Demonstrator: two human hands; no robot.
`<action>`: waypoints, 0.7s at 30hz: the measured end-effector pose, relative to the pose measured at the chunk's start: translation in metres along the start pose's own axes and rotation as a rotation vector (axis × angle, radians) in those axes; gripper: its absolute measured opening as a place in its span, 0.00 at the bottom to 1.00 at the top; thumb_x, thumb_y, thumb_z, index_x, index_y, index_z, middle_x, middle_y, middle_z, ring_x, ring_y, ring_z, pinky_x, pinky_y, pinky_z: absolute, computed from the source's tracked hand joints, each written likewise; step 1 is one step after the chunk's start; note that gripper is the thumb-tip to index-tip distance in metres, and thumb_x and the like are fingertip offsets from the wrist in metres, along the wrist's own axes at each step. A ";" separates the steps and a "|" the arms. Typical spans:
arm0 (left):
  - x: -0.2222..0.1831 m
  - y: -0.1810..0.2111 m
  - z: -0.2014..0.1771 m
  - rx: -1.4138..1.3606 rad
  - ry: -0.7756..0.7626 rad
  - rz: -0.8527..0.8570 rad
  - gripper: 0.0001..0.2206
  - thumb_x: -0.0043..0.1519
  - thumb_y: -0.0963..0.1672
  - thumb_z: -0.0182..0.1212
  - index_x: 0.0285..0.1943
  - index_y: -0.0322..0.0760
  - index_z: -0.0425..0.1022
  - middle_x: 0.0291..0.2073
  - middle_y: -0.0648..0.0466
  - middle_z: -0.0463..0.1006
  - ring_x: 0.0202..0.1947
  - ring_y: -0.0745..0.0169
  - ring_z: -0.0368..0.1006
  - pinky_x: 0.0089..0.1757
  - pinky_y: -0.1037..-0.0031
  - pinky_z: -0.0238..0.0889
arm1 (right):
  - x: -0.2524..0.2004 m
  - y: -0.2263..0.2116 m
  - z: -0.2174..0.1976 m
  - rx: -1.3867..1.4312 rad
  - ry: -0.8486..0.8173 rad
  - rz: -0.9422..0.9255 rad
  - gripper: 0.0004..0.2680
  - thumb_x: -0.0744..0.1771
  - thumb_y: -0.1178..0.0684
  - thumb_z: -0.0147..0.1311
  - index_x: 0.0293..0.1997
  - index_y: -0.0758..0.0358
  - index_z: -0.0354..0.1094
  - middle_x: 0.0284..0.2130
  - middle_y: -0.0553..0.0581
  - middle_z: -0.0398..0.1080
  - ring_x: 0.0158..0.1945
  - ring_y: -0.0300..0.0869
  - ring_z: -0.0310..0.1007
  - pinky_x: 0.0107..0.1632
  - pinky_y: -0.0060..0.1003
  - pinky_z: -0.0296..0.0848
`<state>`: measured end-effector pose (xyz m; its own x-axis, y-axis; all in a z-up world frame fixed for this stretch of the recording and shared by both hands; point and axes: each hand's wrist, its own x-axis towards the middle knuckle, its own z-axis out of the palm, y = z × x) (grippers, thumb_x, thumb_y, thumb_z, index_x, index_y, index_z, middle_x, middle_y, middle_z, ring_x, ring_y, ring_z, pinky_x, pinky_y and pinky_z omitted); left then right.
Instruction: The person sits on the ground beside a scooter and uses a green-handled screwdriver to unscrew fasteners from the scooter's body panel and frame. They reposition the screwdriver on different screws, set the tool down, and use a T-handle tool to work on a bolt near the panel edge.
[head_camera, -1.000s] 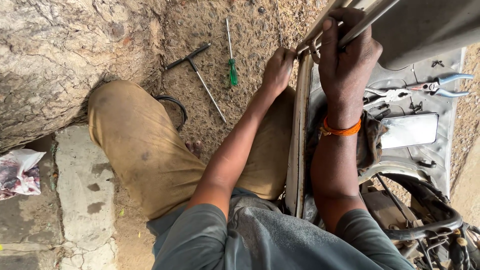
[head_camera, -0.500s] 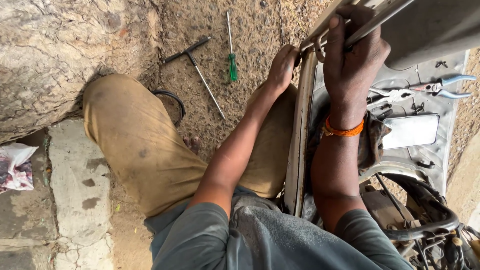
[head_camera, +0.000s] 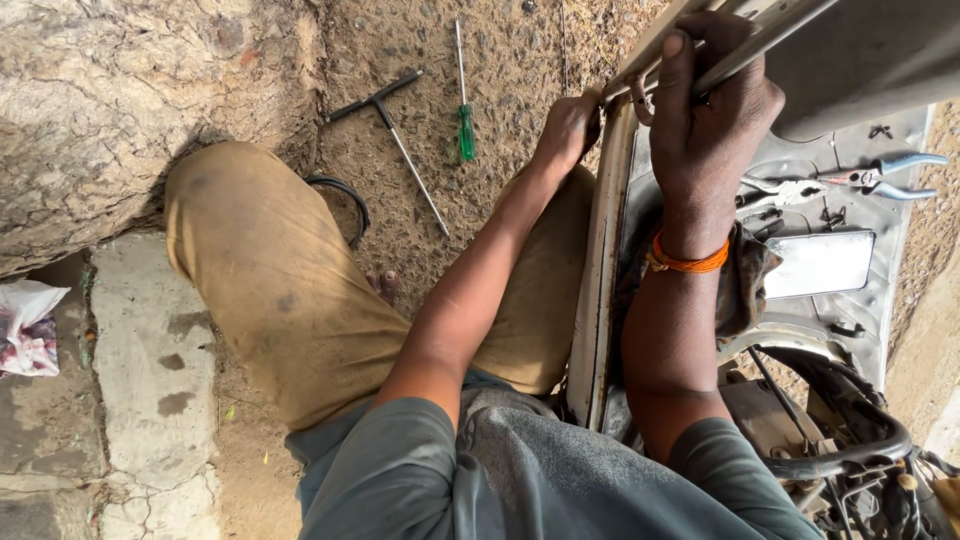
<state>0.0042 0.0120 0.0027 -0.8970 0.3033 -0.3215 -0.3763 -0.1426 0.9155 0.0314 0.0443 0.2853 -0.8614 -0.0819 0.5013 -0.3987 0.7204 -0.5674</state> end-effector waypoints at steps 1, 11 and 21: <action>-0.010 0.026 -0.004 -0.052 -0.001 -0.189 0.21 0.68 0.54 0.43 0.28 0.43 0.71 0.18 0.57 0.52 0.19 0.60 0.48 0.23 0.66 0.45 | 0.001 0.000 0.000 -0.006 0.000 -0.014 0.04 0.79 0.59 0.55 0.59 0.69 0.69 0.30 0.55 0.74 0.31 0.32 0.74 0.33 0.27 0.66; 0.008 -0.038 0.004 -0.166 -0.027 0.060 0.16 0.66 0.49 0.51 0.26 0.41 0.60 0.22 0.59 0.55 0.24 0.64 0.50 0.28 0.69 0.47 | 0.001 -0.001 -0.001 -0.003 0.002 -0.015 0.03 0.79 0.59 0.55 0.57 0.68 0.69 0.27 0.55 0.74 0.29 0.32 0.73 0.31 0.27 0.64; -0.001 -0.020 0.002 -0.204 0.120 0.289 0.16 0.68 0.47 0.45 0.57 0.32 0.66 0.36 0.51 0.69 0.37 0.63 0.64 0.38 0.65 0.62 | 0.000 -0.003 0.000 -0.010 0.002 0.011 0.03 0.78 0.60 0.56 0.59 0.67 0.69 0.27 0.55 0.73 0.28 0.32 0.72 0.30 0.27 0.63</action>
<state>0.0132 0.0161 -0.0148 -0.9893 0.1121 -0.0937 -0.1309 -0.3947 0.9094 0.0323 0.0417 0.2870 -0.8649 -0.0724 0.4967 -0.3863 0.7279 -0.5665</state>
